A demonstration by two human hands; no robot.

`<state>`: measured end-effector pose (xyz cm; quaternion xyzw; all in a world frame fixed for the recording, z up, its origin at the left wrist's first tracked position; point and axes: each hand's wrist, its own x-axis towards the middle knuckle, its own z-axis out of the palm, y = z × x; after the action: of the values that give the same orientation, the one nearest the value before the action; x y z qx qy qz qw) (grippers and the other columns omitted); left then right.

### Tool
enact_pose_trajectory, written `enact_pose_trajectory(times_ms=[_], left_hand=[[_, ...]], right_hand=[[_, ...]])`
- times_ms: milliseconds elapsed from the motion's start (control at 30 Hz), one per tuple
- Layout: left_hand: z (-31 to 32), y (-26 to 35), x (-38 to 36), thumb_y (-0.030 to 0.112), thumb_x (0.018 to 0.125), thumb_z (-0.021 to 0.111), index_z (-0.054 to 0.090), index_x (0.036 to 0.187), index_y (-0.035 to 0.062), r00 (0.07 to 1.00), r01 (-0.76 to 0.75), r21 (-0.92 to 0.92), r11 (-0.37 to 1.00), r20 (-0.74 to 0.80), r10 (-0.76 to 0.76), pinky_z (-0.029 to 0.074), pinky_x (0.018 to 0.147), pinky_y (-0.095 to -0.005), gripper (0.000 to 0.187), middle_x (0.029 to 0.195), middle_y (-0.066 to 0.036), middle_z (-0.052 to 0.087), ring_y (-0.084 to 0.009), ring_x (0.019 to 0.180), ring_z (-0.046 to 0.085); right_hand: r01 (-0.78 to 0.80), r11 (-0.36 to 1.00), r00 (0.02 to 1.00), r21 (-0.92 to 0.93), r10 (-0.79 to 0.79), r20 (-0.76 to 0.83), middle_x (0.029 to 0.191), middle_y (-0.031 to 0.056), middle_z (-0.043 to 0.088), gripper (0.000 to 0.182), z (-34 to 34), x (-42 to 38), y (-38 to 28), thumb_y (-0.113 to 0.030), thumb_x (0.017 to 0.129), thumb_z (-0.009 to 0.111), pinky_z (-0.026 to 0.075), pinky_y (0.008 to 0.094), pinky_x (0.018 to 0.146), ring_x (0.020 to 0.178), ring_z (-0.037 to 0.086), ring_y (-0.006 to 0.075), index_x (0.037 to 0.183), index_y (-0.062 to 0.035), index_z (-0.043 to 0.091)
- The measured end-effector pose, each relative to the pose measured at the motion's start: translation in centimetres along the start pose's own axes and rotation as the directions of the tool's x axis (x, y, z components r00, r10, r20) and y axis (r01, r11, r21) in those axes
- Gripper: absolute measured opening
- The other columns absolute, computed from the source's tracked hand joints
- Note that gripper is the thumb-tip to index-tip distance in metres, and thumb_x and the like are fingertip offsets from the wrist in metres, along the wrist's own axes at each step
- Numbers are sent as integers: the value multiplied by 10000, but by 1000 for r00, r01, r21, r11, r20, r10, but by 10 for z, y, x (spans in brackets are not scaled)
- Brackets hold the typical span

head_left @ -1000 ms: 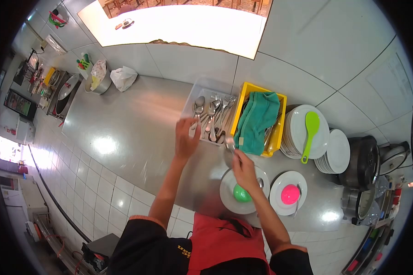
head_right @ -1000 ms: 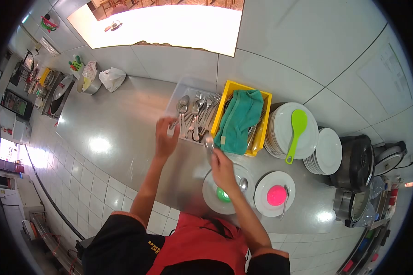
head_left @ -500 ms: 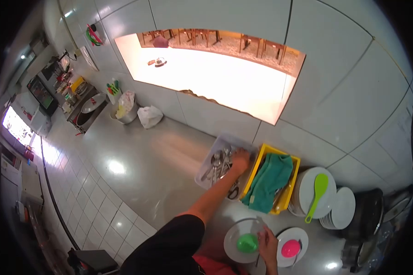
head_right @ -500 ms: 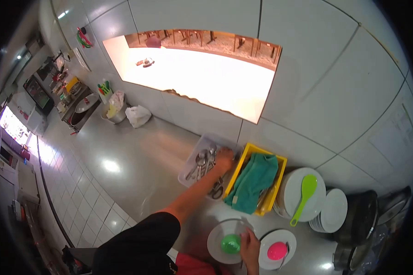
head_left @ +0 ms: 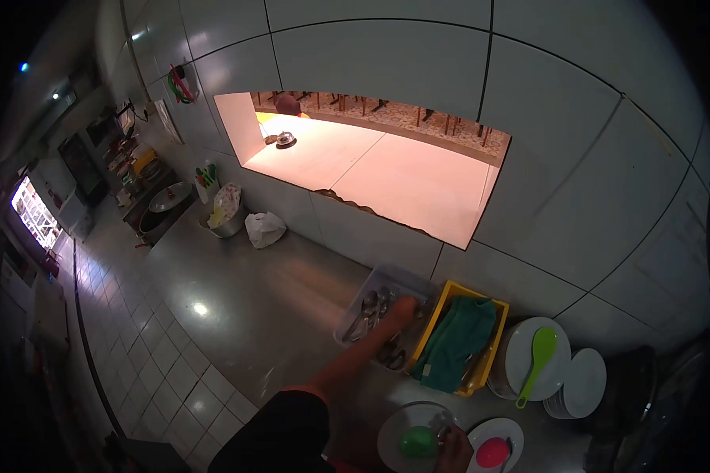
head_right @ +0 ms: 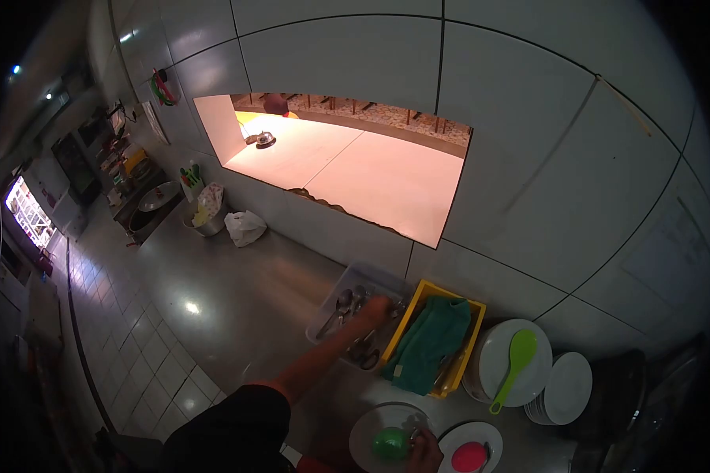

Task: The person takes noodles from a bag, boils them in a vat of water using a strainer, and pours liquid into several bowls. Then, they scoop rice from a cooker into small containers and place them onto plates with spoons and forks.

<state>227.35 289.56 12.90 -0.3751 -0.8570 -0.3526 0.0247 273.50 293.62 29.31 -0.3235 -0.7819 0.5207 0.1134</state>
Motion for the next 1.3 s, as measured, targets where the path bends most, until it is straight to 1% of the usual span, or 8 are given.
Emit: enact_pose_trajectory(times_ms=[300, 500, 667, 767, 933, 1067, 1267, 1300], left_hand=[[-159, 91, 4, 125, 798, 761, 711, 892, 5, 995, 63, -334, 941, -55, -87, 533, 717, -364, 161, 827, -156, 698, -278, 763, 688], [-239, 146, -31, -23, 779, 784, 743, 919, 45, 929, -88, -397, 914, -363, -69, 550, 693, -277, 161, 873, -96, 736, -118, 809, 701], [-254, 204, -58, -59, 774, 792, 718, 883, -13, 878, 111, -711, 694, -258, -404, 569, 722, -249, 139, 867, -92, 732, -146, 795, 710], [-234, 221, -69, -56, 775, 792, 708, 890, -29, 875, 172, -762, 624, -172, -452, 580, 730, -257, 145, 865, -99, 730, -153, 795, 713], [-186, 248, -76, 16, 857, 721, 667, 949, -37, 909, 264, -863, 430, 73, -411, 554, 663, -303, 120, 799, -110, 694, -198, 755, 701], [-160, 274, -106, 186, 999, 596, 638, 982, -23, 933, 360, -719, 595, 259, -251, 556, 698, -320, 214, 841, -101, 692, -192, 743, 679], [-147, 283, -138, 252, 1042, 527, 573, 995, 50, 878, 373, -920, 123, 307, -366, 409, 538, -236, 212, 735, 9, 526, -82, 562, 494], [-151, 286, -148, 259, 1047, 517, 568, 981, 58, 855, 384, -923, 10, 351, -381, 359, 508, -224, 218, 707, 20, 488, -57, 533, 436]], right_hand=[[-102, 950, 994, 294, 86, 66, 850, 48, 647, 308, -16, 46, -50, -232, 1037, 530, 474, 261, 624, 726, 585, 124, 1232, -12, 622], [638, 761, 762, -118, -646, -53, 872, 96, 613, 299, 1, 130, -91, -177, 1028, 535, 467, 299, 666, 744, 581, 225, 1259, 0, 605], [672, 734, 717, 99, -678, 162, 1176, 165, 619, 380, 0, 170, -167, -265, 1005, 591, 467, 435, 895, 1034, 602, 283, 1314, -43, 574], [363, 860, 806, 358, -483, 342, 929, 143, 708, 373, 18, 170, -150, -186, 955, 640, 544, 330, 776, 868, 708, 253, 1288, -26, 587], [138, 936, 936, 323, -231, 267, 995, 157, 689, 233, 1, 115, -110, -213, 962, 633, 522, 361, 769, 892, 691, 268, 1117, -43, 669], [58, 957, 990, 283, -91, 105, 942, 159, 668, 182, -27, 43, -80, -187, 978, 600, 509, 347, 738, 830, 665, 286, 1059, -33, 654], [57, 983, 959, 172, -5, -285, 913, 143, 648, 162, -46, -71, -14, -119, 997, 536, 503, 320, 747, 813, 631, 225, 1075, -9, 626], [-157, 972, 943, 173, 200, -267, 950, 184, 643, 163, -69, -85, -12, -133, 994, 540, 510, 372, 797, 896, 654, 321, 1053, -4, 619]])
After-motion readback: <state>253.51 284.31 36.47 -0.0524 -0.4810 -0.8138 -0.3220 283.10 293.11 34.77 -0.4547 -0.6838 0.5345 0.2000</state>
